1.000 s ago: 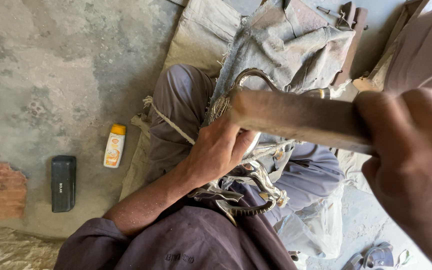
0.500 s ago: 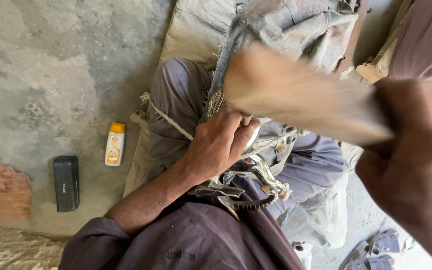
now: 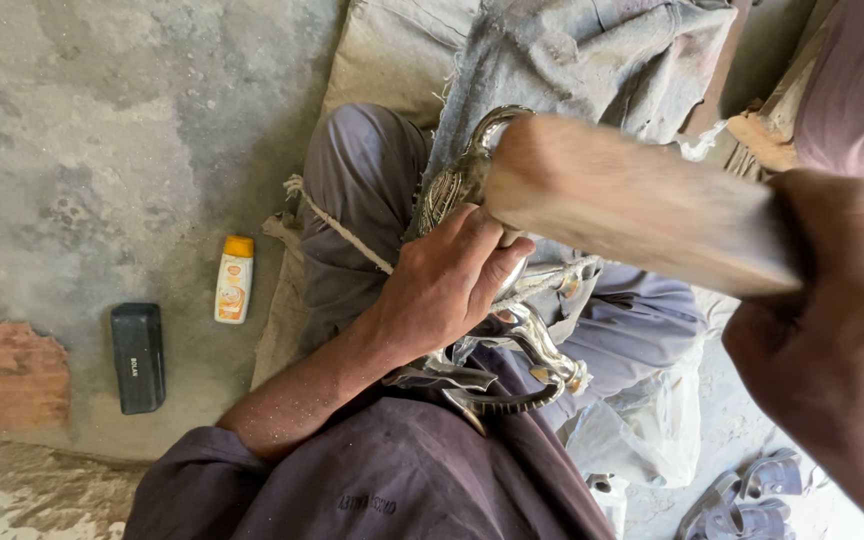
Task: The person sits on the floor and uses a wooden mallet to tap a small metal tool against the surface of a silver pitcher. They then apply a cream from a small bottle to the pitcher and rub it in with a cloth. The person continues to tap the pitcher with the mallet and tool.
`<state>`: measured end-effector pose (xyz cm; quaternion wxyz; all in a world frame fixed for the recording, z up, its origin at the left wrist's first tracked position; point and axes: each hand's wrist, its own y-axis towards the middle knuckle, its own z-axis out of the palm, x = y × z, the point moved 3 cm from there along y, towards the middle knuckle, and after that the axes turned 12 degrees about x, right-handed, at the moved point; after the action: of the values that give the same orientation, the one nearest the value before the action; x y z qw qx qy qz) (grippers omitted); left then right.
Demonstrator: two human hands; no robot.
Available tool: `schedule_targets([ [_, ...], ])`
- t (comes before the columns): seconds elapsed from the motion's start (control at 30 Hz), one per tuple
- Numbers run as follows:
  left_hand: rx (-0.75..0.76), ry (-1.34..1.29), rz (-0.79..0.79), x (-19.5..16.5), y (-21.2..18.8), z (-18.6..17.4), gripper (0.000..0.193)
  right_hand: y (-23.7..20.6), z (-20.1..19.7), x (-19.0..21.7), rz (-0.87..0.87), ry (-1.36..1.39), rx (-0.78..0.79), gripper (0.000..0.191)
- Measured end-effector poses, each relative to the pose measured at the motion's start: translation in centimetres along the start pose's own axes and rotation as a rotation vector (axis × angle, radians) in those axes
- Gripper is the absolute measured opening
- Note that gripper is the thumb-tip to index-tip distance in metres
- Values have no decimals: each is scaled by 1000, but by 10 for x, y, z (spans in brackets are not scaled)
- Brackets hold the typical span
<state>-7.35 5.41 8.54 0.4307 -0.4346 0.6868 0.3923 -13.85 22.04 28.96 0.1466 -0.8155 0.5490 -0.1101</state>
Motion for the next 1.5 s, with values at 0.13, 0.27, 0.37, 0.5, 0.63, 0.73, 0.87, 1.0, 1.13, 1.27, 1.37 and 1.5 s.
schedule_targets([
  [0.13,-16,20,68,-1,4,0,29,-2,4,1,-68,-65,-28,49],
  [0.27,-93,-49,115,-1,5,-5,26,-4,12,-8,-69,-4,-13,43],
  [0.37,-211,-317,53,5,-5,-14,30,1,20,-19,-75,-49,-29,34],
  [0.5,-189,-270,50,13,-2,-11,24,14,35,-21,-59,-533,12,40],
  [0.63,-178,-162,121,10,-5,-7,20,37,35,-20,-75,-553,52,31],
  [0.73,-196,-151,143,6,-8,-11,23,42,22,-24,-175,-311,40,35],
  [0.87,-185,-190,123,3,-7,-15,23,39,6,-31,-255,231,37,44],
  [1.0,-153,-145,85,5,-4,-14,20,42,-1,-25,-257,92,82,39],
  [1.13,-189,-123,117,6,-7,-16,22,43,-10,-16,-199,-100,153,35],
  [1.27,-175,-152,119,6,-6,-17,23,35,-15,-6,-207,-236,141,33],
  [1.37,-161,-150,113,5,-6,-18,24,30,-16,2,-293,-297,68,33],
  [1.5,-185,-177,122,6,-6,-19,23,29,-15,9,-283,-346,63,28],
])
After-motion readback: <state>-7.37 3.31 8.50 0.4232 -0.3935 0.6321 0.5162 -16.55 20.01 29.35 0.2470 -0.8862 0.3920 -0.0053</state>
